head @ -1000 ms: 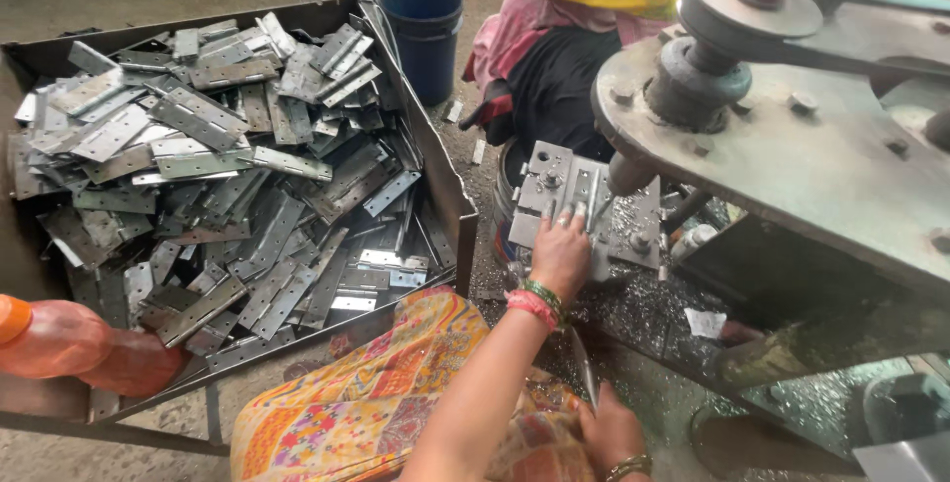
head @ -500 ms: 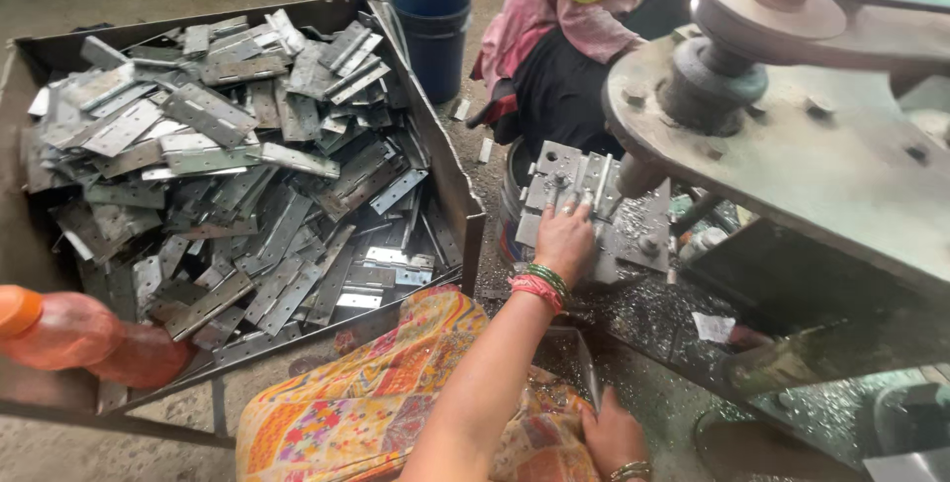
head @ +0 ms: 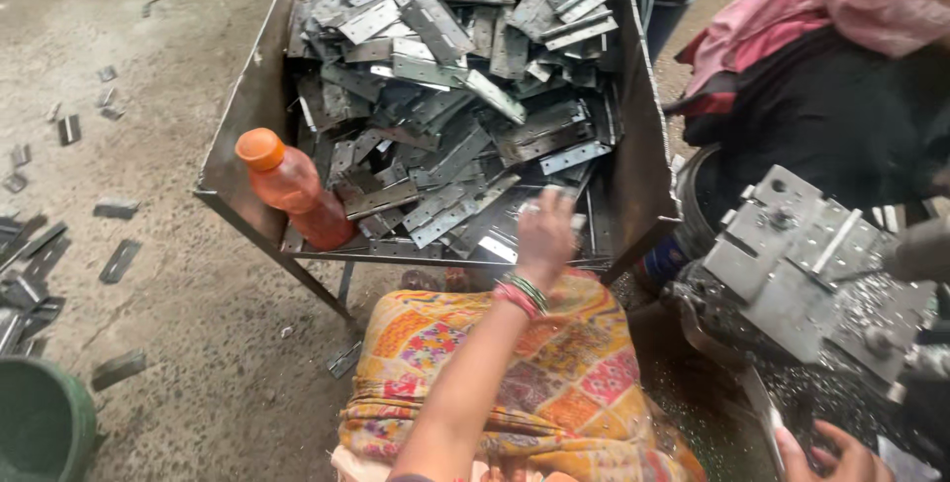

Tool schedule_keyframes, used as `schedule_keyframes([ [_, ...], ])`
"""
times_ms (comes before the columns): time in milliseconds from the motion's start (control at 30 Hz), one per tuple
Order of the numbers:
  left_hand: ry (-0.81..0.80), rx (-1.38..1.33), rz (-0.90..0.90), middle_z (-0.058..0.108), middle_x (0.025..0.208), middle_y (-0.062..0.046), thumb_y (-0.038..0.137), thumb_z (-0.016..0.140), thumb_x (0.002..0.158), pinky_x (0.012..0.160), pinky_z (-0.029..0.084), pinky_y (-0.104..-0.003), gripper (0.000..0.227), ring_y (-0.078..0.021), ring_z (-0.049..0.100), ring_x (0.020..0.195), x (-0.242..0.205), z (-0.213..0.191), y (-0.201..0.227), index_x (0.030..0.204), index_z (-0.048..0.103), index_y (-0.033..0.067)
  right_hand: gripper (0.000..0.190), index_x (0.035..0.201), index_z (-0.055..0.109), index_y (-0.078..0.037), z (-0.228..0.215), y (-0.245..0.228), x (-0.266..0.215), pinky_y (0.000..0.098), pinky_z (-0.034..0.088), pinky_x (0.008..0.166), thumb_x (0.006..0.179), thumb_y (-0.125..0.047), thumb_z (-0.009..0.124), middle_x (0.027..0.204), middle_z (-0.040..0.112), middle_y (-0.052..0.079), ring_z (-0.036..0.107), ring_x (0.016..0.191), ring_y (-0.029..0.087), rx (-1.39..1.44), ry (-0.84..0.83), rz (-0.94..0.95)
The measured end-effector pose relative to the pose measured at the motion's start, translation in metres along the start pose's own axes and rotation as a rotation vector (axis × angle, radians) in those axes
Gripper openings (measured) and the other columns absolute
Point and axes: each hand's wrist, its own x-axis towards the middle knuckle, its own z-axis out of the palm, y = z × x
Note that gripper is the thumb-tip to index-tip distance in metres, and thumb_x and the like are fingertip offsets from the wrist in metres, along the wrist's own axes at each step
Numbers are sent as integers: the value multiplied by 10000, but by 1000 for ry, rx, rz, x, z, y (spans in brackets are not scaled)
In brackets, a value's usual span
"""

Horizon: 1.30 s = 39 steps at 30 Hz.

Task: The person repeatedly picks metal plates from a bin, places them into a press machine, and operates the lever to process them. The person then removes the processed plates and returns them to the bin.

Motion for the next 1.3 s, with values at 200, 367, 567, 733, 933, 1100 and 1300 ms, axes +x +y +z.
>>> schedule_keyframes([
  [200,-136,493,-431,569,1395,-143,241,658,911,1063,398,-563,467,-304,566,1249,-25,-9,-144,1366,602,153,536,1194,663,33,28,28,34,381,595,851,861,-336,863,1076,679,231,732,907,287,7,-61,89],
  [367,-125,417,-266,625,1325,-82,263,715,847,1133,310,-601,522,-280,564,1245,-45,-24,-196,1348,601,171,522,1184,653,47,30,43,26,369,604,827,879,-326,851,1093,683,243,730,927,291,9,-76,160],
  [567,-233,325,-299,644,1101,-89,130,686,785,1078,404,-530,443,-316,603,1115,-17,-37,-208,1225,635,138,506,1173,640,64,14,22,10,355,615,799,900,-315,835,1113,688,258,728,951,296,-16,-129,125],
  [733,-176,280,-95,590,992,-113,81,630,882,725,563,-461,138,-347,618,990,-8,-62,-154,988,657,165,477,1170,677,-8,-21,-35,-13,378,587,882,833,-316,816,1202,675,211,723,998,259,19,-62,-85],
  [933,-60,15,120,576,921,-85,187,682,913,647,547,-449,86,-318,637,887,23,-71,-7,996,692,166,443,1201,673,-110,-63,-124,-25,400,569,833,847,-361,756,1242,608,126,704,965,242,-47,-127,106],
  [1100,43,-93,369,654,1208,-70,197,702,900,824,481,-416,159,-269,662,1066,32,-48,160,1057,691,168,419,1171,677,-121,-79,-161,-22,401,576,796,836,-358,761,1234,615,99,698,967,245,-63,-83,128],
  [1300,-467,-112,519,543,1430,-166,380,708,796,1105,333,-460,693,-306,486,1341,-14,-38,235,1382,558,44,391,1146,668,-115,-73,-154,-26,411,559,838,834,-332,762,1226,616,84,695,974,238,-3,-16,75],
])
